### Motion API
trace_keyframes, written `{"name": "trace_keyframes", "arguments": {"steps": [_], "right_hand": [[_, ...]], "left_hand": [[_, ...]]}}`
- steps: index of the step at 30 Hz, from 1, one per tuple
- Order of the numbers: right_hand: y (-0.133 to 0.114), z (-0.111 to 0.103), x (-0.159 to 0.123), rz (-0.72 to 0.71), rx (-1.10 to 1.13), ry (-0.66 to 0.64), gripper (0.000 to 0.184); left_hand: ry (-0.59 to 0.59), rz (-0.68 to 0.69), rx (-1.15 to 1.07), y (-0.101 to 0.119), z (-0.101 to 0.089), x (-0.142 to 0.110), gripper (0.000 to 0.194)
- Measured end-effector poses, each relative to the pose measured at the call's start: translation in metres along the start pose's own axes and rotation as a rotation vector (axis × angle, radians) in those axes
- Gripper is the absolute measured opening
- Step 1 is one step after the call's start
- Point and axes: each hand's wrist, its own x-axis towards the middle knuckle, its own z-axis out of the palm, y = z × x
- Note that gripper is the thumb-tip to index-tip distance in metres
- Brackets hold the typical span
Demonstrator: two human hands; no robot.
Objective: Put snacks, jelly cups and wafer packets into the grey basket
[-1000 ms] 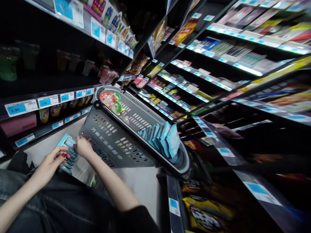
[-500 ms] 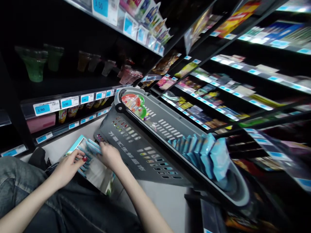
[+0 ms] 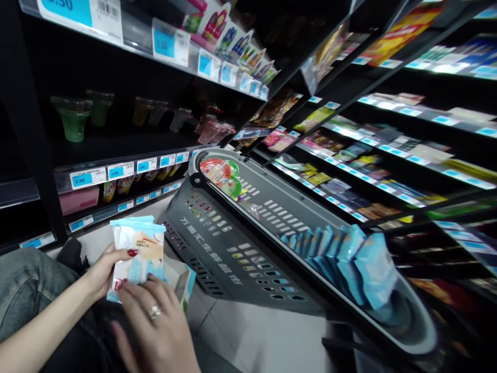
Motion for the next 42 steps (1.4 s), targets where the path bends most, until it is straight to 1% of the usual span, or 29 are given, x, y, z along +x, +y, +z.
{"name": "trace_keyframes", "arguments": {"steps": [1,2,3,4,5,6,7,8,10,13,16,19,22,25,28,30,34,37,39,42], "right_hand": [[0.009,-0.004,-0.001,0.113,0.094,0.055,0.027],[0.018,-0.007,-0.004,0.266,0.163,0.132,0.027],[0.027,-0.008,-0.007,0.431,0.239,0.199,0.028],[0.034,-0.008,-0.010,0.574,0.348,0.231,0.028],[0.039,-0.005,-0.014,0.683,0.493,0.218,0.031],[0.042,-0.002,-0.017,0.755,0.651,0.176,0.034],[0.043,0.002,-0.020,0.799,0.786,0.129,0.037],[0.043,0.006,-0.022,0.827,0.875,0.097,0.039],[0.041,0.010,-0.023,0.878,0.943,0.083,0.040],[0.041,0.011,-0.021,0.953,1.023,0.102,0.035],[0.051,0.009,-0.020,1.040,1.099,0.177,0.036],[0.072,0.001,-0.024,1.173,1.171,0.276,0.043],[0.098,-0.013,-0.032,1.283,1.181,0.386,0.046],[0.117,-0.026,-0.040,1.284,1.127,0.461,0.041],[0.120,-0.030,-0.042,1.233,1.120,0.455,0.040],[0.112,-0.025,-0.040,1.220,1.159,0.419,0.041],[0.086,-0.003,-0.032,1.216,1.290,0.309,0.044],[0.070,0.013,-0.029,1.174,1.272,0.254,0.044],[0.060,0.020,-0.028,1.131,1.207,0.231,0.041],[0.045,0.025,-0.027,1.053,1.096,0.216,0.036]], "left_hand": [[-0.002,-0.006,0.017,0.001,0.000,0.000,0.052],[-0.021,-0.013,0.037,0.002,0.000,0.000,0.049],[-0.058,-0.015,0.056,0.001,0.001,-0.001,0.047],[-0.104,-0.010,0.074,0.000,0.002,-0.002,0.044],[-0.154,0.004,0.093,-0.001,0.003,-0.003,0.041],[-0.200,0.019,0.112,-0.003,0.004,-0.004,0.039],[-0.234,0.034,0.135,-0.004,0.005,-0.004,0.037],[-0.253,0.047,0.161,-0.004,0.005,-0.004,0.036],[-0.253,0.074,0.218,-0.005,0.005,-0.002,0.036],[-0.209,0.154,0.303,-0.008,0.004,0.004,0.043],[-0.106,0.223,0.335,-0.012,0.004,0.010,0.044],[0.000,0.191,0.284,-0.014,0.005,0.011,0.046],[0.045,0.157,0.226,-0.013,0.004,0.009,0.050],[0.052,0.155,0.203,-0.011,0.003,0.008,0.050],[0.045,0.153,0.192,-0.011,0.002,0.009,0.050],[0.039,0.147,0.185,-0.012,0.002,0.010,0.050],[0.036,0.136,0.200,-0.014,0.002,0.010,0.054],[0.033,0.144,0.279,-0.017,0.003,0.009,0.057],[-0.015,0.161,0.363,-0.018,0.004,0.007,0.059],[-0.141,0.144,0.470,-0.018,0.006,0.003,0.064]]}}
